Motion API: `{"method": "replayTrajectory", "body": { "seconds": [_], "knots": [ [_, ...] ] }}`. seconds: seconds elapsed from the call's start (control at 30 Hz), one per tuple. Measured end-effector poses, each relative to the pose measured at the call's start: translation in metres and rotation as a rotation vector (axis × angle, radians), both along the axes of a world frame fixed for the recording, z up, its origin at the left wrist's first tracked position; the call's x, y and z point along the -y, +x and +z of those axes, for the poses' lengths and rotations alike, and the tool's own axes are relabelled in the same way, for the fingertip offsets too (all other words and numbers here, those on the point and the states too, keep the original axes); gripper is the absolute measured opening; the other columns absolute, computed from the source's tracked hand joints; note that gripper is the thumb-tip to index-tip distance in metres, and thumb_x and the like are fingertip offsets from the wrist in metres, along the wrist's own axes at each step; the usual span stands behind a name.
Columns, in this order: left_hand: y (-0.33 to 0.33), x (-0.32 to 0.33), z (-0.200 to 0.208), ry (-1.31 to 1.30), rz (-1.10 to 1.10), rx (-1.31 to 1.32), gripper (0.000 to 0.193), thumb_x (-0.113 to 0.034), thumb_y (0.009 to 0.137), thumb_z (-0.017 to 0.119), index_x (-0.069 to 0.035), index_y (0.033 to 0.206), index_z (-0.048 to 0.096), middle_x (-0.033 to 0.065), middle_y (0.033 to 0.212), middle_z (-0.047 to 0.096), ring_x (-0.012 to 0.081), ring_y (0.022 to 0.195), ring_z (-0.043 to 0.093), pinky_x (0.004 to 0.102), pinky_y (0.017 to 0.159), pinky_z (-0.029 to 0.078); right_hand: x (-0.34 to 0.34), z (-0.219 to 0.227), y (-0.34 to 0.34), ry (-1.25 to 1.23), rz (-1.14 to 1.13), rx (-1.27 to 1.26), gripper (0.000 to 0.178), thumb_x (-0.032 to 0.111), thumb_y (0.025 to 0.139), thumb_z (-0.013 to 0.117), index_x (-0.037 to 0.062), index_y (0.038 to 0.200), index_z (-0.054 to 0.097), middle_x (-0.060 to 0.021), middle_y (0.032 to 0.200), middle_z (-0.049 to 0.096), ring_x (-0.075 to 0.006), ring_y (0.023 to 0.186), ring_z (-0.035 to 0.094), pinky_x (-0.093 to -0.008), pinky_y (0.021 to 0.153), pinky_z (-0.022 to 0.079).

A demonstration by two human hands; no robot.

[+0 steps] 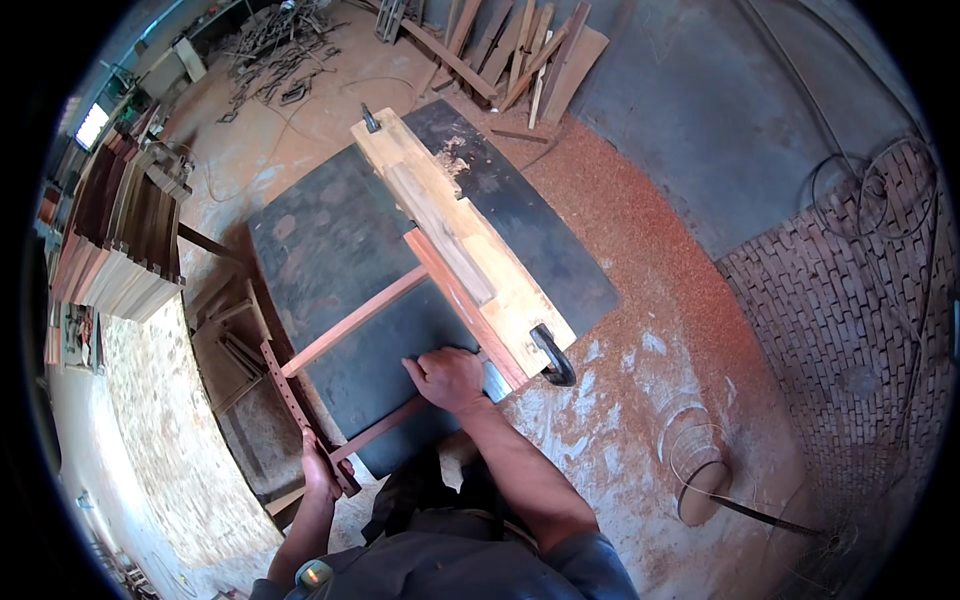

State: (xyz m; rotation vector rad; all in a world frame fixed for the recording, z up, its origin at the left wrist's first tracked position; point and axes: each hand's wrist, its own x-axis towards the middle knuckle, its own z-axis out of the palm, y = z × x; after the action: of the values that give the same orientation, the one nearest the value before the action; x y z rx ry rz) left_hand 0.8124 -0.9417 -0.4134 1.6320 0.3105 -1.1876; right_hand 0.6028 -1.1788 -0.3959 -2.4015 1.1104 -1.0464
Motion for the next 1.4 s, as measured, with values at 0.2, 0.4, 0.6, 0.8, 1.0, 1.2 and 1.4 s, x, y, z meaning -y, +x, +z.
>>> {"method": "replayTrajectory", "body": {
  "seconds": [0.2, 0.4, 0.6, 0.8, 1.0, 1.2, 1.4],
  "knots": [
    [0.013, 0.012, 0.0, -0.011, -0.019, 0.005, 0.074, -0.077, 0.091, 0.038, -0.005, 0.085, 0.048, 0.0116, 0.056, 0.051, 0.0251, 0.044, 0.054, 0.0373, 0.042, 0.047, 0.012, -0.001, 0.012, -0.002, -0.003, -0.011, 0.04, 0.029, 0.076, 0.079, 0.0131, 0.051, 0.051, -0.0047, 0.052, 0.055, -0.0245, 0.05, 0.058, -0.0408, 0.046, 0.046],
    [0.025, 0.019, -0.004, -0.028, -0.007, -0.023, 0.075, -0.078, 0.09, 0.039, -0.004, 0.085, 0.049, 0.0111, 0.055, 0.05, 0.0252, 0.044, 0.053, 0.0368, 0.041, 0.047, 0.02, 0.002, 0.023, 0.006, -0.005, 0.013, 0.039, 0.027, 0.075, 0.079, 0.0125, 0.051, 0.052, -0.0053, 0.052, 0.054, -0.025, 0.05, 0.058, -0.0413, 0.046, 0.045],
    [0.039, 0.029, -0.008, -0.015, 0.034, -0.055, 0.074, -0.078, 0.09, 0.039, -0.004, 0.09, 0.047, 0.012, 0.061, 0.052, 0.0252, 0.044, 0.054, 0.0372, 0.041, 0.047, 0.031, 0.003, 0.034, 0.002, 0.005, -0.015, 0.039, 0.028, 0.078, 0.077, 0.012, 0.051, 0.053, -0.0056, 0.053, 0.057, -0.0255, 0.051, 0.059, -0.041, 0.048, 0.047],
    [0.052, 0.047, 0.0, -0.042, 0.026, -0.019, 0.069, -0.075, 0.092, 0.039, -0.007, 0.097, 0.045, 0.0124, 0.061, 0.052, 0.0255, 0.044, 0.053, 0.0374, 0.04, 0.046, 0.043, 0.0, 0.05, 0.019, 0.0, -0.029, 0.04, 0.031, 0.08, 0.075, 0.0117, 0.052, 0.054, -0.0064, 0.054, 0.059, -0.0262, 0.052, 0.061, -0.0419, 0.049, 0.049],
    [0.07, 0.062, 0.001, -0.026, 0.033, -0.046, 0.064, -0.074, 0.093, 0.04, -0.011, 0.102, 0.043, 0.012, 0.058, 0.051, 0.0256, 0.043, 0.053, 0.0375, 0.04, 0.046, 0.058, -0.004, 0.068, 0.024, -0.001, -0.044, 0.04, 0.032, 0.081, 0.074, 0.0111, 0.052, 0.056, -0.0073, 0.055, 0.06, -0.027, 0.053, 0.062, -0.0423, 0.05, 0.049],
    [0.084, 0.086, 0.012, 0.017, 0.024, -0.004, 0.06, -0.073, 0.094, 0.039, -0.014, 0.105, 0.043, 0.0109, 0.056, 0.05, 0.0248, 0.043, 0.052, 0.0368, 0.04, 0.046, 0.073, -0.002, 0.086, 0.025, -0.008, -0.017, 0.039, 0.031, 0.079, 0.075, 0.0101, 0.052, 0.056, -0.0079, 0.054, 0.058, -0.0281, 0.053, 0.06, -0.0436, 0.049, 0.047],
    [0.096, 0.106, 0.019, 0.051, 0.022, 0.035, 0.057, -0.072, 0.094, 0.039, -0.016, 0.098, 0.054, 0.0054, 0.068, 0.054, 0.02, 0.042, 0.049, 0.0332, 0.04, 0.043, 0.087, -0.003, 0.104, 0.066, -0.022, -0.044, 0.039, 0.033, 0.081, 0.074, 0.0103, 0.053, 0.057, -0.0086, 0.055, 0.059, -0.0293, 0.054, 0.061, -0.0447, 0.051, 0.048]
  ]
}}
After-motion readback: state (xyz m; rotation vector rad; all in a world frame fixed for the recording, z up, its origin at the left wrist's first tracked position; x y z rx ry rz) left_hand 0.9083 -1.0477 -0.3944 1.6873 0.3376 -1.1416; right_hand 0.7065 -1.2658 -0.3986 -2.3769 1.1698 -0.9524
